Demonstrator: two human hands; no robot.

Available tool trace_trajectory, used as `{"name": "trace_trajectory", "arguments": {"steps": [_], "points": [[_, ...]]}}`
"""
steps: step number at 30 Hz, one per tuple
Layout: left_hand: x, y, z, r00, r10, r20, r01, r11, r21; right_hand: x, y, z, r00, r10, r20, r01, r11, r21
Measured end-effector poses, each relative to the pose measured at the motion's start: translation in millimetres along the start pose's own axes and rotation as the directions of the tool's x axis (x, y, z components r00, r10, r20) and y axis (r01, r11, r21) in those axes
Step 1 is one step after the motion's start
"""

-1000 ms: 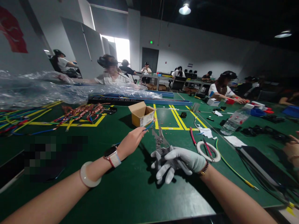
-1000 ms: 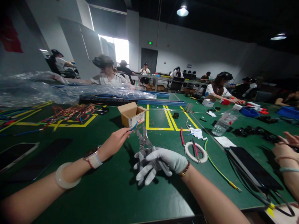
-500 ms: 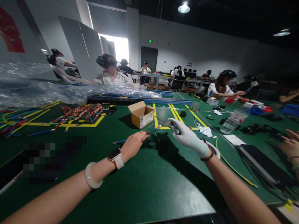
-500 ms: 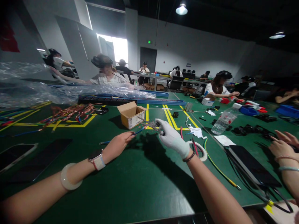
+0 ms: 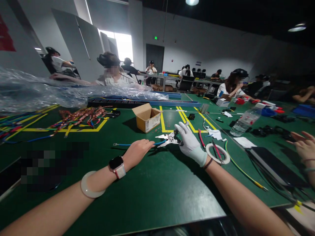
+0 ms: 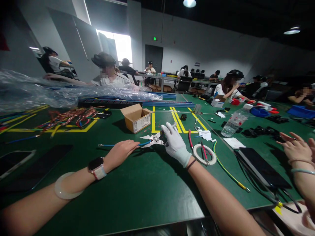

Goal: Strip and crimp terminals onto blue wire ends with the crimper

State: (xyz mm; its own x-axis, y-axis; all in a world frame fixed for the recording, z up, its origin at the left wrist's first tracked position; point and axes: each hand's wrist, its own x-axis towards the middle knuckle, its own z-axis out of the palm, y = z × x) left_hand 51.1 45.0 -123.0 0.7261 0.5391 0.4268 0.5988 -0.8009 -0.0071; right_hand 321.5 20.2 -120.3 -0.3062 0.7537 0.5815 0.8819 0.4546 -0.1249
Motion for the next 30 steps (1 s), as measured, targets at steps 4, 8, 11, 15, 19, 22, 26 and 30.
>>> {"name": "trace_trajectory", "arguments": {"steps": [4, 8, 11, 15, 19, 22, 26, 30], "points": [[-0.7, 1.8, -2.5, 1.000, 0.013, 0.015, -0.013, 1.000, -0.006, 0.1, -4.6, -1.5, 1.000, -0.011, -0.007, 0.011, 1.000, -0.014], [-1.4, 0.6, -2.4, 0.999, 0.031, -0.020, -0.031, 0.999, -0.006, 0.1, -8.6, -2.9, 1.000, -0.008, -0.009, 0.008, 0.999, -0.039], [-1.9, -0.9, -0.9, 0.998, 0.033, -0.048, -0.035, 0.999, -0.027, -0.8, -9.5, -2.1, 1.000, -0.008, 0.007, 0.008, 1.000, -0.025], [-2.2, -1.8, 0.5, 0.998, 0.044, -0.053, -0.047, 0.997, -0.062, -2.1, -7.7, -2.3, 0.999, -0.038, 0.037, 0.038, 0.999, -0.002], [-2.2, -1.9, 0.3, 0.997, 0.059, -0.047, -0.064, 0.991, -0.116, -2.8, -4.2, -3.9, 0.996, -0.074, 0.058, 0.075, 0.997, -0.002], [-2.6, -2.1, -0.4, 0.997, 0.064, -0.034, -0.068, 0.990, -0.122, -4.1, -2.5, -3.0, 0.994, -0.083, 0.075, 0.082, 0.996, 0.022], [-3.2, -2.4, -1.0, 0.997, 0.075, -0.031, -0.077, 0.992, -0.099, -5.6, -2.9, -1.7, 0.992, -0.094, 0.087, 0.090, 0.995, 0.051], [-3.1, -2.0, -1.4, 0.997, 0.079, -0.023, -0.081, 0.995, -0.062, -4.4, -5.6, -4.9, 0.993, -0.080, 0.086, 0.080, 0.997, 0.003]]}}
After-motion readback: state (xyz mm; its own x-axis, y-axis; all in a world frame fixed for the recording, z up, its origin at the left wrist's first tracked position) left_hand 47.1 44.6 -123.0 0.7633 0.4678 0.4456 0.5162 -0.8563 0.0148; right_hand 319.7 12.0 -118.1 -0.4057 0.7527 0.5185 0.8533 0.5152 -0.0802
